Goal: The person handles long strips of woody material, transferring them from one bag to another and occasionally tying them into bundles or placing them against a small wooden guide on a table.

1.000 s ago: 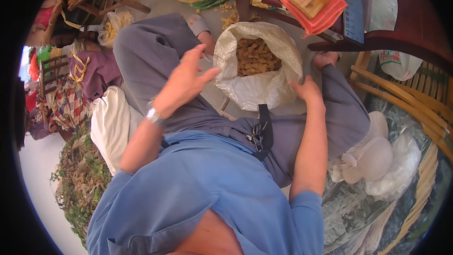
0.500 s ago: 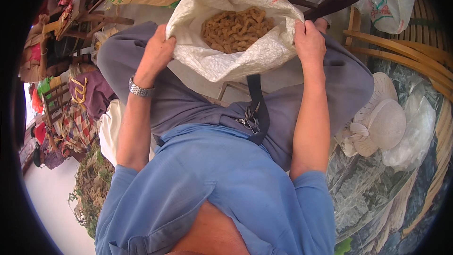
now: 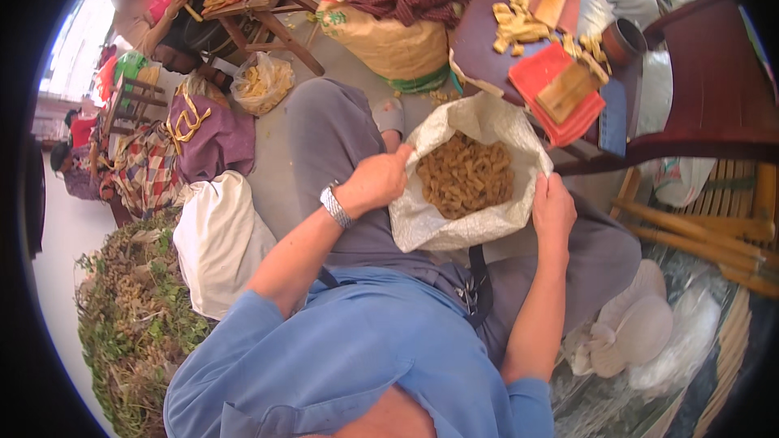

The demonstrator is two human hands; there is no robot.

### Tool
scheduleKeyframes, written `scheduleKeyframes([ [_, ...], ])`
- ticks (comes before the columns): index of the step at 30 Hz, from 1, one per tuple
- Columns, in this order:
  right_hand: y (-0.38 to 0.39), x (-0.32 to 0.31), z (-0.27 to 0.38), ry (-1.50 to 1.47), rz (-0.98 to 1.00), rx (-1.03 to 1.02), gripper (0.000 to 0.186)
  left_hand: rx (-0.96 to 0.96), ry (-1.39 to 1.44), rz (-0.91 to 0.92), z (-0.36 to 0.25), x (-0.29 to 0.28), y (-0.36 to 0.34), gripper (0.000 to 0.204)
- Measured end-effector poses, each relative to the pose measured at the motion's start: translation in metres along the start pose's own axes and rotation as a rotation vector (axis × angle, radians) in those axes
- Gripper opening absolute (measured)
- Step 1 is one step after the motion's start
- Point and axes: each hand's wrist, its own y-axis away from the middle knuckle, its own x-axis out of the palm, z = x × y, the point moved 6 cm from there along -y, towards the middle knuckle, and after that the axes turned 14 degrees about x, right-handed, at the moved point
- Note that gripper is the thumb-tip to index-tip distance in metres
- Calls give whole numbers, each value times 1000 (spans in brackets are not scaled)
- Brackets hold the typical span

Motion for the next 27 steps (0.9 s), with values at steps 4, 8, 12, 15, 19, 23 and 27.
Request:
scheduleKeyframes([
  [4, -1, -3, 8, 50, 8, 89, 40, -42, 105, 65, -7, -14, -8, 38],
  [8, -3, 23, -5, 292, 137, 73, 37, 44, 136, 58, -16, -71, -31, 38],
  [12, 14, 18, -3, 338, 222, 182, 43, 107, 188, -218, 36, -156, -78, 37],
  [15, 37, -16, 6, 260, 183, 173, 33, -208, 459, -216, 115, -187, -114, 45],
  [19, 63, -81, 2, 152, -53, -41, 12, -589, 947, -431, 253, -152, -148, 63],
  [23, 61, -116, -30, 280, -253, -56, 12, -668, 861, -605, 338, -136, -189, 80],
  [27, 41, -105, -18, 376, -292, -180, 12, -667, 856, -666, 340, -141, -233, 72],
])
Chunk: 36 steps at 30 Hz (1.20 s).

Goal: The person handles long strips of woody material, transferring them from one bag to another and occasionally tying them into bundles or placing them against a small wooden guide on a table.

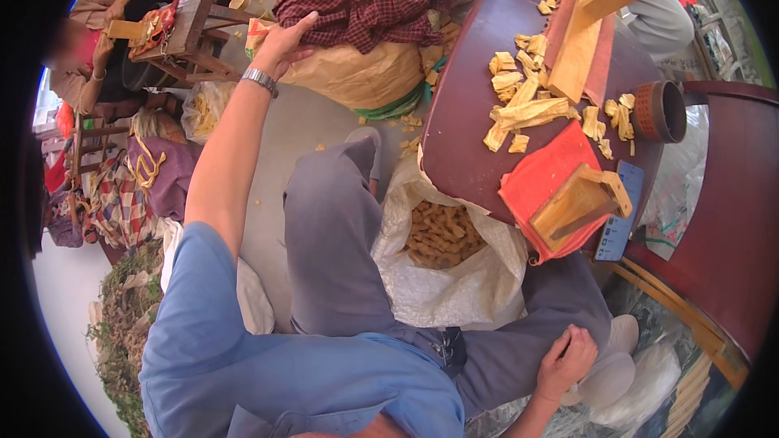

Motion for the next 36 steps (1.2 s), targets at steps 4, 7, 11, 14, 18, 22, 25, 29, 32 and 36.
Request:
scheduleKeyframes([
  [4, -17, 7, 4, -20, 31, -30, 12, 561, -543, 0, 15, 17, -53, 104],
  [7, -16, 5, 12, -8, 34, -34, 12, 608, -845, 25, -29, 69, -31, 130],
  [11, -14, 9, 16, 3, 70, -9, 12, 618, -924, 217, -20, 124, -33, 126],
  [14, -13, 11, 13, -17, 87, 17, 12, 597, -998, 240, -19, 142, -34, 95],
  [18, -22, 10, 12, -29, 80, -2, 12, 499, -936, 301, -10, 132, -59, 43],
  [22, -24, 8, 15, -41, 88, 42, 12, 716, -848, 429, -30, 103, -21, 32],
  [25, -24, 5, 19, -47, 94, 69, 12, 678, -754, 501, -28, 53, 43, 30],
  [29, -15, 8, 20, -50, 63, 30, 13, 793, -596, 457, -11, 2, 125, 51],
  [32, -3, 6, 20, -104, 57, 2, 13, 468, -581, 420, -4, -14, 180, 38],
  [36, 15, 9, 19, -105, 79, 3, 19, 673, -446, 199, 19, -38, 231, 30],
])
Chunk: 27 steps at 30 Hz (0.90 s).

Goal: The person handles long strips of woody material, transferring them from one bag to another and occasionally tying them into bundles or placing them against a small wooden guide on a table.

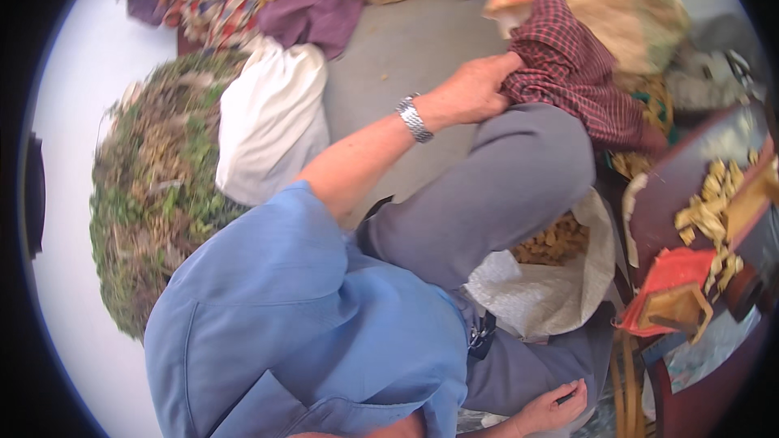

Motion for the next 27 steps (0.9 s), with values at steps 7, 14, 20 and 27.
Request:
scheduleKeyframes([
  [7, -5, 6, 15, 126, 4, -210, 19, -432, -51, -37, 24, -57, 163, 25],
  [14, 5, 10, 23, 140, -52, -258, 16, -659, -74, -5, 56, -62, 264, 26],
  [20, -1, 2, 39, 121, -50, -205, 12, -691, -33, -42, 68, -56, 237, 28],
  [27, 0, 3, 26, 123, -49, -73, 11, -279, -131, 266, 55, -43, 59, 41],
])
